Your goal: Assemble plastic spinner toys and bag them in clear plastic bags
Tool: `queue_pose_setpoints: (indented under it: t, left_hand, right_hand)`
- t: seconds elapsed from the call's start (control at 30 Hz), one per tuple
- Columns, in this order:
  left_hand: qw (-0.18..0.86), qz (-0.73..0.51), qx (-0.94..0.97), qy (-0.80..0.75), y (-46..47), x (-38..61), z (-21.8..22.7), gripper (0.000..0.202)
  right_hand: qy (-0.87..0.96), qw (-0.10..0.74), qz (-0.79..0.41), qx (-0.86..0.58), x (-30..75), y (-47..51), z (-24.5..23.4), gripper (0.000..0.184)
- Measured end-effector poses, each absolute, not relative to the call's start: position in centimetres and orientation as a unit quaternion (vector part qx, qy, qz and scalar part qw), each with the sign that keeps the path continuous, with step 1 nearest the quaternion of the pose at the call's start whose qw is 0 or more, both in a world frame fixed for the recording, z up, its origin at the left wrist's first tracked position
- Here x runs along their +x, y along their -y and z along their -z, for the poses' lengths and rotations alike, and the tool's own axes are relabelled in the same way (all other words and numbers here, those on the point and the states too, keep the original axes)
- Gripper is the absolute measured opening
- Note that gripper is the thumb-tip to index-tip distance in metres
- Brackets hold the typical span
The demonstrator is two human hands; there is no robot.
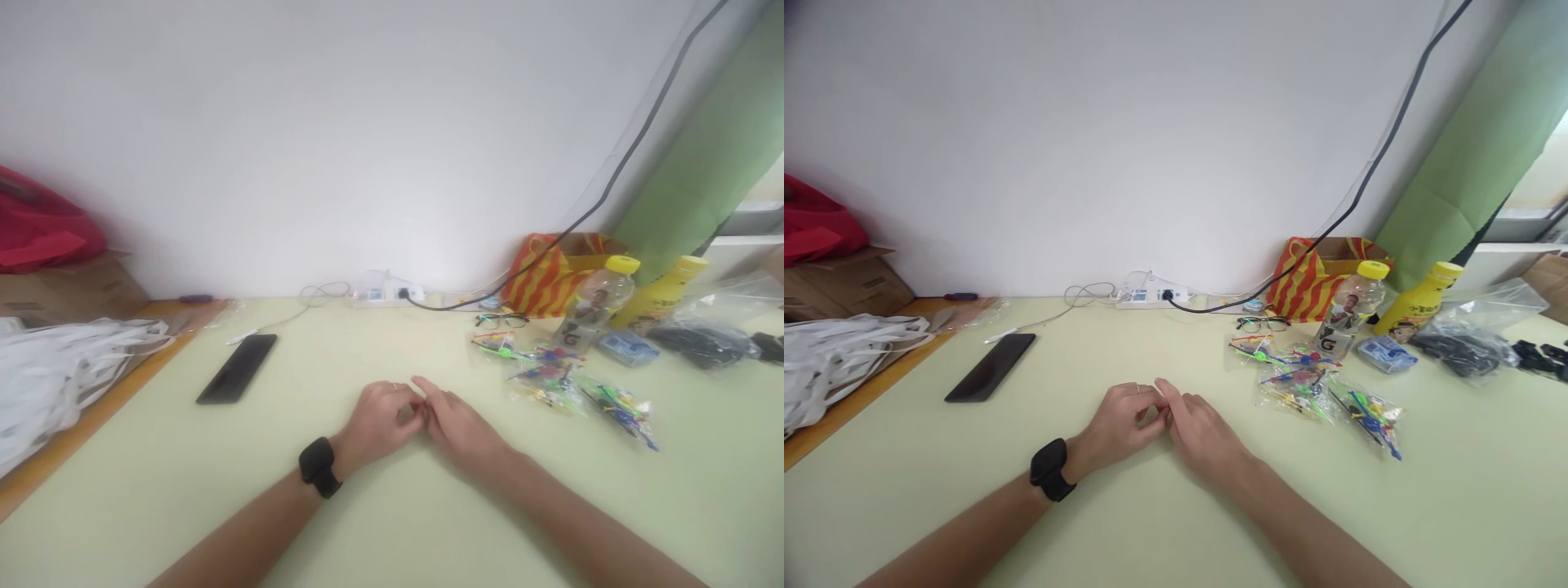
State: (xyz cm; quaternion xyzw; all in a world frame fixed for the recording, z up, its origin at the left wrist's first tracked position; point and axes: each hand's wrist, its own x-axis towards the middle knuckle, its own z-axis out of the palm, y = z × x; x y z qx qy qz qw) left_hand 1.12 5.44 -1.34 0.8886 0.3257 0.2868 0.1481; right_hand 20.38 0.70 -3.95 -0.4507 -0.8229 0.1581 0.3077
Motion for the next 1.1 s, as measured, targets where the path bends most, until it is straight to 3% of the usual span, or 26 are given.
queue_pose_setpoints:
  t: [0.5,0.8,1.1]
  left_hand:
    - [0.284,-0.254,0.839,-0.388,-5.1,1.5,0.3,0.019]
    - [0.433,-0.278,0.77,-0.378,-5.4,1.4,0.2,0.02]
    - [0.473,-0.284,0.745,-0.375,-5.7,1.2,0.1,0.032]
  right_hand:
    - [0.846,0.267,-0.139,-0.441,20.1,-0.5,3.2,0.061]
    - [0.866,0.255,-0.052,-0.426,20.0,-0.5,3.2,0.068]
    - [0.884,0.228,0.023,-0.408,19.9,-0.7,3.5,0.072]
